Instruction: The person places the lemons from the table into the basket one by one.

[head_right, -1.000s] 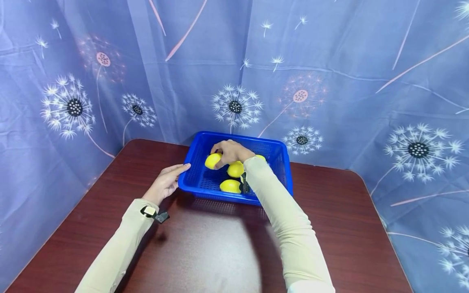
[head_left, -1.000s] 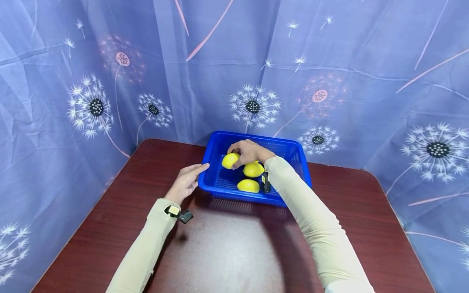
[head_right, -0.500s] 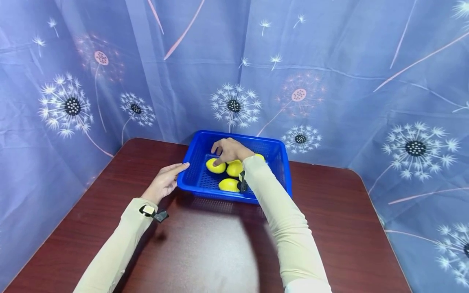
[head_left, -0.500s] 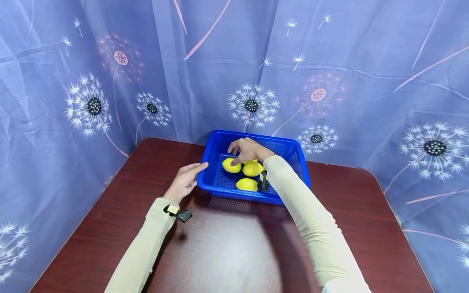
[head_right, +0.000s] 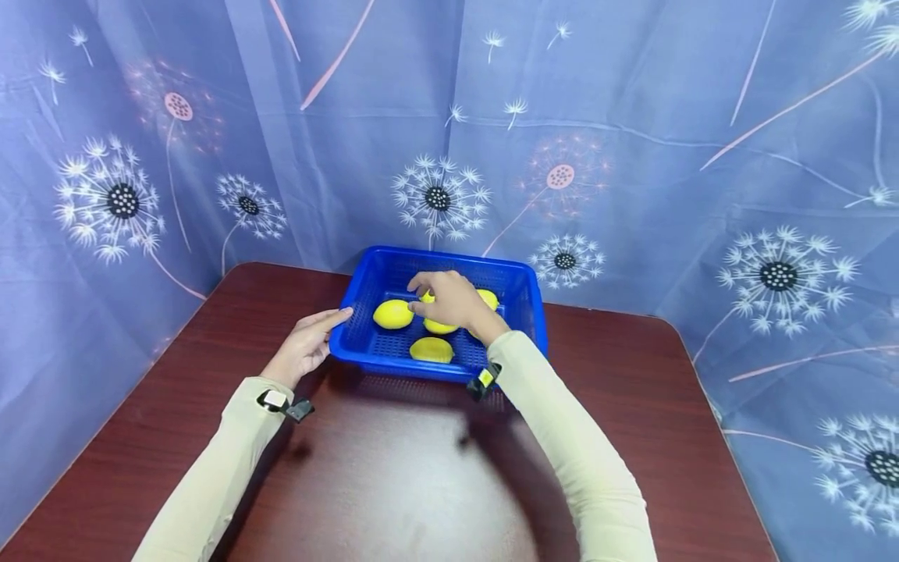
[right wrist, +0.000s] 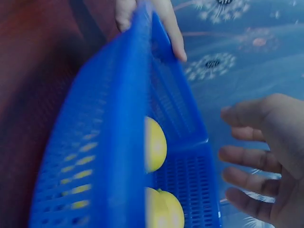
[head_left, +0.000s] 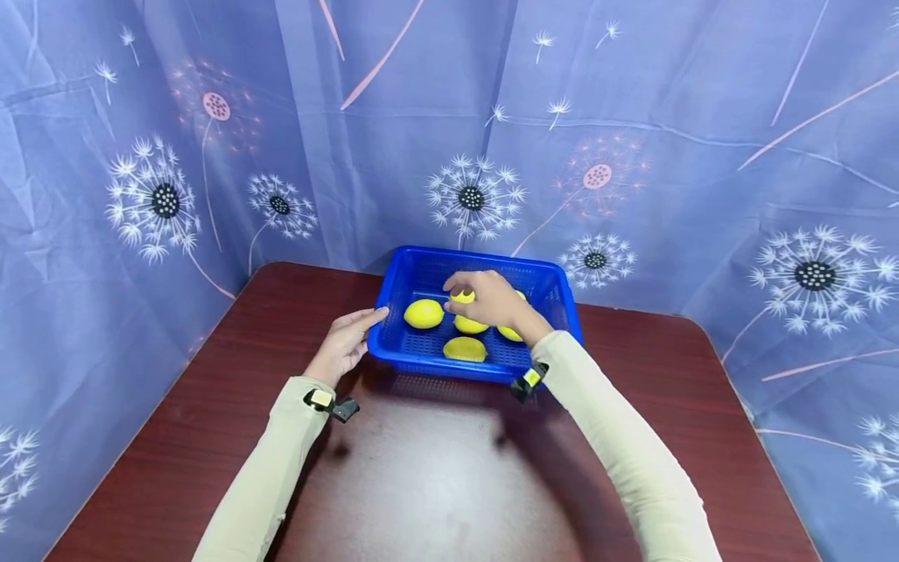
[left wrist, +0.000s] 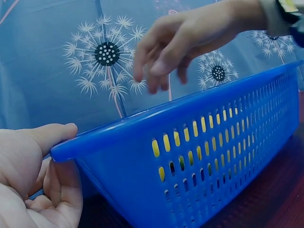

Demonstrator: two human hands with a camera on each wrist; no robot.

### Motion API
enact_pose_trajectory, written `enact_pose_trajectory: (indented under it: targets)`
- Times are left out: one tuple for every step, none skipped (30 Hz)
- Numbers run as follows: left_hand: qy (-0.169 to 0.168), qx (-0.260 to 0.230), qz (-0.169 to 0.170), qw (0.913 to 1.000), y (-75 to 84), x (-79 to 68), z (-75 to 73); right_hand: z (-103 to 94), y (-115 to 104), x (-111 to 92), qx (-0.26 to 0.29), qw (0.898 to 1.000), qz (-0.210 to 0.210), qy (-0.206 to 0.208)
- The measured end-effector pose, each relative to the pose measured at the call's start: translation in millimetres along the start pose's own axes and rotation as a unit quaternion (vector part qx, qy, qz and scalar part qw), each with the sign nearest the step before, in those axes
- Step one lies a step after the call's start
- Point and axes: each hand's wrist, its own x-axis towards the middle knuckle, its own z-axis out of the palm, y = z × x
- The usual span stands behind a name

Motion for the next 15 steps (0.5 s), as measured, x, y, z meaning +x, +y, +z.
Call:
enact_pose_trajectory:
  targets:
    - [0.000,0.001,0.000,1.0000,0.2,0.5,-0.2,0.5,-0.8,-8.0,-0.002,1.000,0.001,0.013]
    - [0.000,0.003,0.000,1.0000,0.2,0.9,-0.3,1.0,-0.8,-16.0,-0.005,1.000,0.000,0.023]
    - [0.001,0.007,-0.002,1.0000,0.2,1.2,-0.6,1.0,-0.9,-24.4,-0.007,0.999,0.001,0.034]
    - [-0.001,0.007,-0.002,1.0000,0.1,1.6,-1.0,0.9,-0.7,-32.6,-0.010,0.999,0.002,0.044]
    - [-0.002,0.007,-0.002,1.0000,0.0,1.9,-1.3,0.7,-0.1,-40.6,-0.015,0.998,0.000,0.054]
    - [-0.005,0.005,-0.002,1.0000,0.4,1.5,-1.6,0.4,0.9,-48.2,-0.020,0.998,0.000,0.066]
    - [-0.008,0.002,-0.001,1.0000,1.3,1.6,-2.7,0.1,2.1,-55.0,-0.025,0.997,0.001,0.079]
    - [-0.011,0.000,0.000,0.9999,2.5,1.9,-4.2,-0.9,3.5,-61.3,-0.027,0.995,0.002,0.091]
    - [-0.014,0.000,0.002,0.9999,4.1,1.9,-5.9,-1.7,5.0,-67.2,-0.031,0.994,0.006,0.105]
    - [-0.016,0.000,0.003,0.9999,5.7,1.8,-7.6,-2.6,7.0,-72.8,-0.034,0.992,0.009,0.119]
    - [-0.017,0.006,0.004,0.9998,7.4,1.5,-9.6,-4.1,9.1,-78.2,-0.035,0.990,0.013,0.133]
    - [-0.019,0.010,0.007,0.9997,9.1,1.1,-11.6,-5.5,12.0,-83.2,-0.039,0.988,0.017,0.146]
    - [-0.020,0.017,0.010,0.9996,10.5,1.3,-13.6,-7.2,15.0,-88.3,-0.044,0.986,0.021,0.158]
    - [-0.022,0.021,0.016,0.9994,11.7,1.1,-15.5,-9.2,18.4,-93.2,-0.048,0.984,0.026,0.168]
    - [-0.021,0.032,0.020,0.9990,12.8,0.6,-17.2,-11.1,22.8,-98.2,-0.056,0.982,0.031,0.179]
